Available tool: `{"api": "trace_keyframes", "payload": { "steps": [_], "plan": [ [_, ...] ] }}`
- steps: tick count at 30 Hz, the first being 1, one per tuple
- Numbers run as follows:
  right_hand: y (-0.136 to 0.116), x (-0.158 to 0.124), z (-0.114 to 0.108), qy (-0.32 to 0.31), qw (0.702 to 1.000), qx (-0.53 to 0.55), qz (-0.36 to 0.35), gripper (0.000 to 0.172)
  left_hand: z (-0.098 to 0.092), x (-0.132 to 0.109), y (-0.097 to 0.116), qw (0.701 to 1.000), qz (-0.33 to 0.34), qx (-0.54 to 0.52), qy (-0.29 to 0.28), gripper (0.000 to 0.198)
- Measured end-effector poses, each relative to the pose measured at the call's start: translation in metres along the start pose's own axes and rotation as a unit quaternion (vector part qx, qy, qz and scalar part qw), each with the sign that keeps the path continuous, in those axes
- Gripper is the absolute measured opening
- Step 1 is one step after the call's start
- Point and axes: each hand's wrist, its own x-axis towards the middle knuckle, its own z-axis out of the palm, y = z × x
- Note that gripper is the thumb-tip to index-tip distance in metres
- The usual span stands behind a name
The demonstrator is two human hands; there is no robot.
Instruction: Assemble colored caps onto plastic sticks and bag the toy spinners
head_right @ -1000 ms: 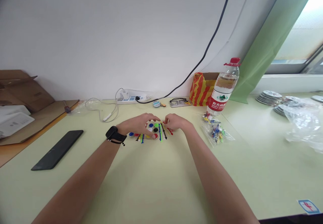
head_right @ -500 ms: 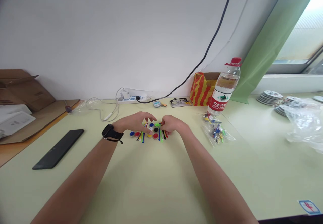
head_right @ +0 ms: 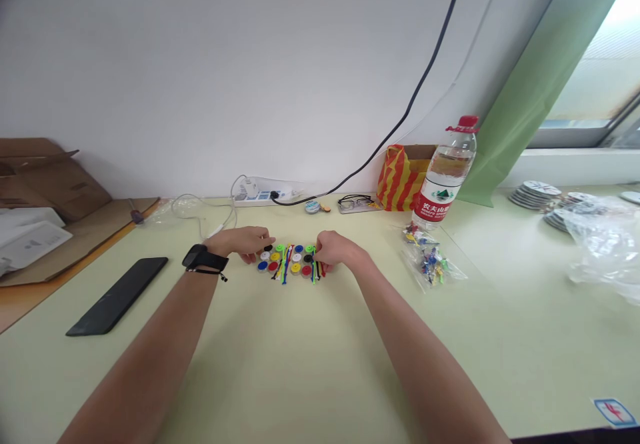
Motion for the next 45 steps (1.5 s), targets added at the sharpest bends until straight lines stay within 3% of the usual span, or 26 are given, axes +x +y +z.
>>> {"api": "trace_keyframes", "payload": {
  "steps": [4,14,17,21,24,27,30,34,38,41,45],
  "plan": [
    [0.0,-0.002,-0.002,-0.007,1.0,0.003,0.0,0.006,0.006,0.002,0.006,0.999,0.008,-0.021,-0.023,0.037],
    [0.008,-0.005,-0.008,-0.011,1.0,-0.017,-0.004,0.012,0.012,0.004,0.013,0.999,0.042,-0.024,-0.003,0.043],
    [0.008,-0.006,-0.012,0.022,0.999,-0.036,-0.019,0.017,0.008,0.005,0.008,0.999,0.047,-0.011,0.006,0.046],
    [0.006,-0.014,-0.005,0.114,0.99,-0.056,-0.059,0.027,0.006,0.001,-0.001,0.992,0.099,0.017,0.077,0.055],
    [0.013,-0.023,0.019,0.2,0.968,-0.072,-0.135,0.041,0.025,-0.01,-0.006,0.975,0.182,0.003,0.128,0.066],
    [0.024,-0.032,0.051,0.215,0.95,-0.085,-0.21,0.055,0.057,-0.021,-0.007,0.945,0.279,0.001,0.172,0.068],
    [0.034,-0.036,0.074,0.204,0.948,-0.102,-0.22,0.065,0.084,-0.026,-0.003,0.933,0.298,0.015,0.202,0.065],
    [0.037,-0.033,0.082,0.198,0.944,-0.131,-0.228,0.07,0.098,-0.024,0.004,0.916,0.317,0.037,0.243,0.059],
    [0.04,-0.033,0.076,0.207,0.94,-0.133,-0.236,0.071,0.095,-0.026,0.007,0.909,0.31,0.051,0.274,0.056],
    [0.052,-0.038,0.056,0.254,0.931,-0.153,-0.212,0.065,0.093,-0.037,0.013,0.905,0.29,0.055,0.307,0.058],
    [0.097,-0.054,0.003,0.393,0.898,-0.191,-0.054,0.047,0.098,-0.052,0.03,0.901,0.305,0.055,0.303,0.057]
  ]
}}
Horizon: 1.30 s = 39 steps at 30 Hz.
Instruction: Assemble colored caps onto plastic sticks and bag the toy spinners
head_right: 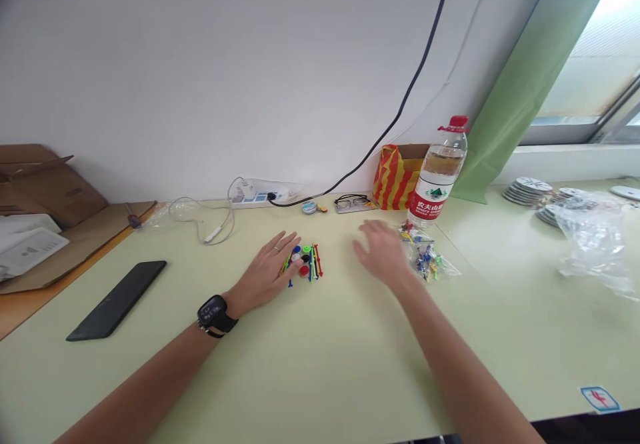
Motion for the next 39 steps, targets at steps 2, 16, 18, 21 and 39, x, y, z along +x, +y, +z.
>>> {"api": "trace_keyframes", "payload": {
  "steps": [2,16,18,21,39],
  "plan": [
    [0.039,0.005,-0.015,0.035,0.992,-0.044,0.115,0.048,0.004,0.003,0.012,1.0,0.018,-0.005,-0.006,0.058],
    [0.083,0.057,-0.015,-0.187,0.963,-0.006,0.195,0.072,0.059,0.014,0.111,0.974,0.147,-0.152,-0.085,0.055],
    [0.072,0.065,-0.013,-0.211,0.962,0.013,0.172,0.08,0.062,0.012,0.109,0.974,0.14,-0.151,-0.098,0.061],
    [0.059,0.07,-0.017,-0.251,0.957,0.044,0.138,0.076,0.062,0.011,0.106,0.976,0.12,-0.158,-0.088,0.072],
    [0.015,0.061,-0.11,-0.191,0.943,0.267,-0.057,0.039,0.059,0.008,0.108,0.983,0.066,-0.158,-0.063,0.072]
  ]
}}
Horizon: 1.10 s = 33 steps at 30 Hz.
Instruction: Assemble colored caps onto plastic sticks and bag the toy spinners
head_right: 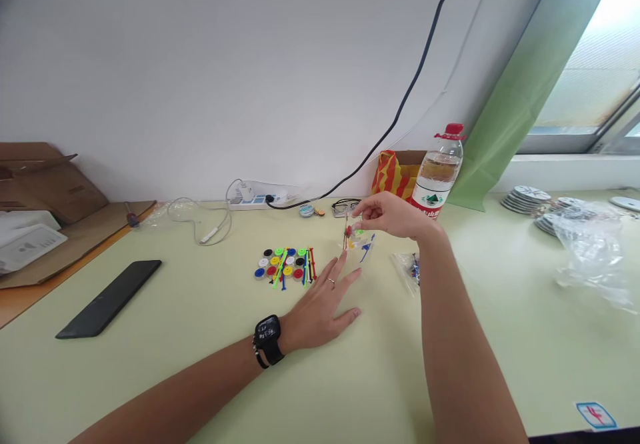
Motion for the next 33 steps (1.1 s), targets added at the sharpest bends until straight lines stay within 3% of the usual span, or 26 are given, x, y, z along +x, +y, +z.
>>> {"api": "trace_keyframes", "payload": {
  "steps": [6,9,15,17,19,24,26,28,30,33],
  "plan": [
    [-0.005,-0.007,-0.006,0.049,0.999,-0.006,-0.006,0.042,-0.001,0.0,0.001,0.999,0.031,0.032,0.009,0.054],
    [-0.004,-0.011,-0.009,0.084,0.996,0.002,-0.011,0.032,-0.001,0.001,0.001,0.998,0.043,0.046,0.014,0.05],
    [-0.001,-0.007,-0.008,0.256,0.962,0.094,-0.028,0.011,0.001,0.001,0.0,0.997,0.052,0.055,0.027,0.05],
    [0.001,0.0,-0.004,0.284,0.949,0.128,-0.052,0.006,0.002,0.001,-0.001,0.997,0.06,0.042,0.031,0.047],
    [0.004,0.009,0.002,0.263,0.949,0.161,-0.064,0.007,0.003,0.002,-0.002,0.996,0.07,0.024,0.039,0.043],
    [0.004,0.03,0.031,0.143,0.969,0.197,-0.043,0.02,0.006,0.003,-0.003,0.995,0.082,0.001,0.057,0.039],
    [0.001,0.038,0.044,0.154,0.956,0.248,-0.04,0.019,0.006,0.003,-0.003,0.995,0.087,-0.004,0.051,0.036],
    [-0.001,0.043,0.055,0.156,0.945,0.285,-0.034,0.034,0.006,0.004,-0.003,0.995,0.092,-0.011,0.048,0.034],
    [-0.002,0.045,0.06,0.126,0.959,0.254,-0.013,0.053,0.005,0.005,-0.003,0.994,0.093,-0.019,0.052,0.033],
    [0.0,0.045,0.059,0.078,0.988,0.132,0.003,0.048,0.006,0.004,-0.004,0.993,0.092,-0.031,0.071,0.03]
  ]
}}
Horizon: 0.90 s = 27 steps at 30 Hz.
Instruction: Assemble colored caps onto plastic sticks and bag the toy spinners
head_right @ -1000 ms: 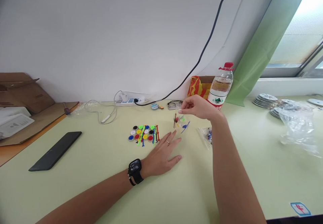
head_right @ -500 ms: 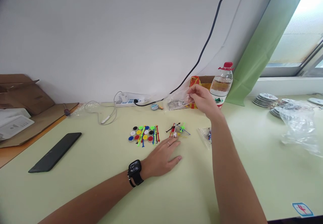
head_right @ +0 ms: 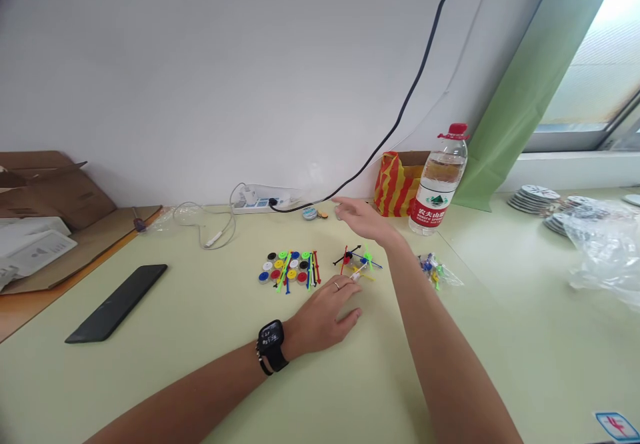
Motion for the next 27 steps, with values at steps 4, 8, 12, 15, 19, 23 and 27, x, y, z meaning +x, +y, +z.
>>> {"api": "trace_keyframes", "payload": {
  "steps": [4,8,12,15,19,23,27],
  "plan": [
    [0.007,-0.001,-0.001,-0.055,0.991,-0.117,-0.023,0.035,-0.002,0.001,0.001,1.0,0.003,-0.003,0.029,0.019],
    [0.023,-0.001,0.006,-0.185,0.967,-0.172,-0.01,0.022,-0.008,0.004,0.005,0.999,0.012,0.001,0.041,0.003],
    [0.038,-0.001,0.003,-0.25,0.948,-0.195,0.025,0.012,-0.022,0.009,0.014,0.997,-0.009,-0.017,0.078,0.008],
    [0.042,-0.005,-0.01,-0.279,0.936,-0.207,0.05,0.011,-0.041,0.018,0.015,0.994,-0.047,-0.025,0.098,0.02],
    [0.034,-0.012,-0.027,-0.208,0.954,-0.207,0.059,0.025,-0.07,0.046,-0.002,0.98,-0.116,-0.067,0.149,0.02],
    [0.011,-0.014,-0.023,-0.089,0.992,-0.079,-0.03,0.033,-0.087,0.082,-0.025,0.909,-0.249,-0.291,0.165,0.027],
    [-0.005,-0.01,-0.008,-0.069,0.993,0.018,-0.089,0.031,-0.089,0.099,-0.035,0.855,-0.302,-0.405,0.114,0.032]
  ]
}}
